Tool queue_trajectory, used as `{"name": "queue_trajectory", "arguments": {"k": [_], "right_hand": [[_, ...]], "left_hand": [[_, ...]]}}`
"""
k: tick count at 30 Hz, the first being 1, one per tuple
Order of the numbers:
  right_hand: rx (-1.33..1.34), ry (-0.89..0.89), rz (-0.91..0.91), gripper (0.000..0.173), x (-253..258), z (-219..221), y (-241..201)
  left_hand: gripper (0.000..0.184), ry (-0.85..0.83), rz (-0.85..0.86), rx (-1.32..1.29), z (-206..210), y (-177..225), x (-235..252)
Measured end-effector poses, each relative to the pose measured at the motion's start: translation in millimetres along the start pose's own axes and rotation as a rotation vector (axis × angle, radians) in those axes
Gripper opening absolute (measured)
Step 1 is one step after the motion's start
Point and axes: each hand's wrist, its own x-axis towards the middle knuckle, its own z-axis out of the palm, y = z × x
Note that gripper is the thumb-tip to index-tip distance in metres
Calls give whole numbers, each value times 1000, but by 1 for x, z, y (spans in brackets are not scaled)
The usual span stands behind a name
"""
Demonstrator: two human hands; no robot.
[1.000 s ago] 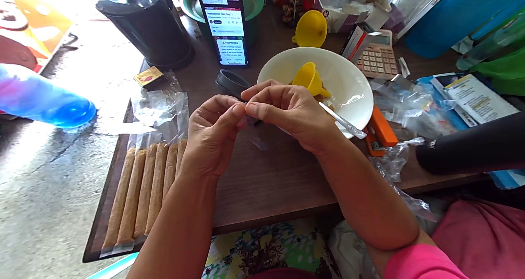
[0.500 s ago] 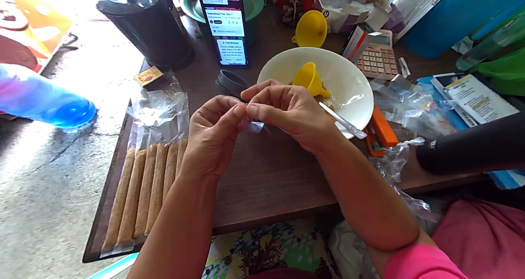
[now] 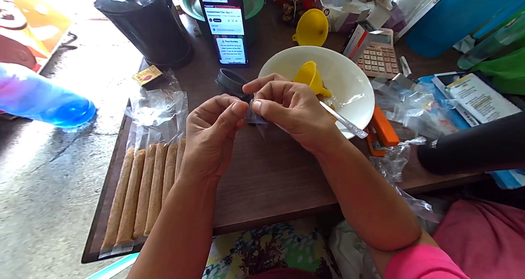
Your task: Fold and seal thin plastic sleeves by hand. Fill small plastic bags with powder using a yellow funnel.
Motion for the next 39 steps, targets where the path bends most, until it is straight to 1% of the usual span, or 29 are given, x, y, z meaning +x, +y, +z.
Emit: {"name": "queue_trajectory", "arguments": {"k": [9,16,24,29,36,39], "right_hand": [[9,19,13,10,0,1,-1],[-44,42,-20,25,0,0,-2],[-123,54,-57,23,1,-1,0],[-183,42,-45,22,1,-1,1],[-236,36,-38,22,1,-2,2],[-242,39,-36,24,1,-2,2]], "left_hand": [[7,13,-8,37,0,0,0],[8,31,-16,18,0,1,0],[9,12,-23,84,-1,-1,0],[11,9,-44,78,-1,-2,-1],[6,34,-72,100,-1,-3,-1],[9,41,-87,94,-1,-2,-1]]}}
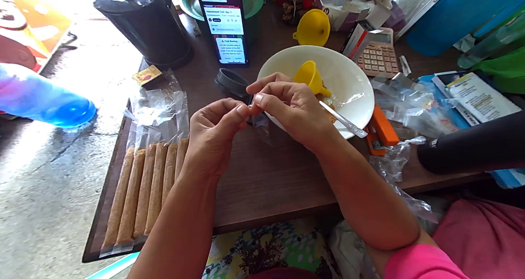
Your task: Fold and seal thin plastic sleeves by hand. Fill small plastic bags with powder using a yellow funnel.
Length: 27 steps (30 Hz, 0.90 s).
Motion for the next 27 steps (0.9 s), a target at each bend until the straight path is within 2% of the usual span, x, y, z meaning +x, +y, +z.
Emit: {"name": "queue_trajectory", "arguments": {"k": [10,21,27], "right_hand": [[27,5,4,23,0,-1,0],[39,5,18,22,0,-2,-2],[41,3,14,22,0,-2,-3]], "left_hand": [[19,-15,-34,-63,0,1,0],[9,-70,-29,-87,-2,-1,1],[13,-75,-25,-92,-3,-1,1]]}}
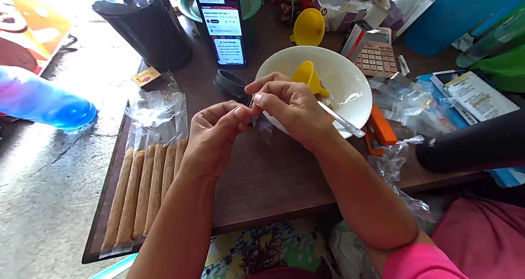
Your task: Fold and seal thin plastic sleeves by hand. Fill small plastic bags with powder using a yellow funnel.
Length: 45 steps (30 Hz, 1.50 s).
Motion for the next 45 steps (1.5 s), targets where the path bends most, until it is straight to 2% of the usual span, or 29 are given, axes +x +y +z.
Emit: {"name": "queue_trajectory", "arguments": {"k": [22,29,38,42,45], "right_hand": [[9,-16,-5,21,-1,1,1],[-4,-34,-5,21,-2,2,1],[-31,-41,-24,20,-2,2,2],[25,-58,4,10,-3,4,1],[53,-64,-5,20,-2,4,1]], "left_hand": [[5,-5,15,-10,1,1,0],[16,-26,15,19,0,0,0],[3,-20,25,13,0,1,0],[3,11,65,-3,2,1,1],[6,4,115,-22,2,0,2]]}}
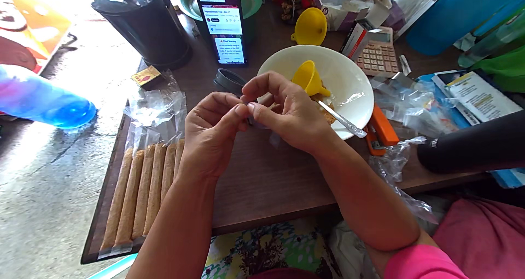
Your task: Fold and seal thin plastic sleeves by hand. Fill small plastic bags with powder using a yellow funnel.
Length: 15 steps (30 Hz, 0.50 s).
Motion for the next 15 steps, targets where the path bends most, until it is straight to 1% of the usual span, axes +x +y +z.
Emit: {"name": "queue_trajectory", "arguments": {"k": [4,7,12,15], "right_hand": [[-21,51,-83,13,1,0,1],[-31,57,-97,12,2,-2,2],[-55,34,-103,9,1,-1,5],[-63,14,-109,9,1,0,5]], "left_hand": [[12,23,6,13,1,3,0],[11,55,6,35,3,4,0],[8,20,109,208,3,0,0],[7,-3,143,247,5,-2,0]]}}
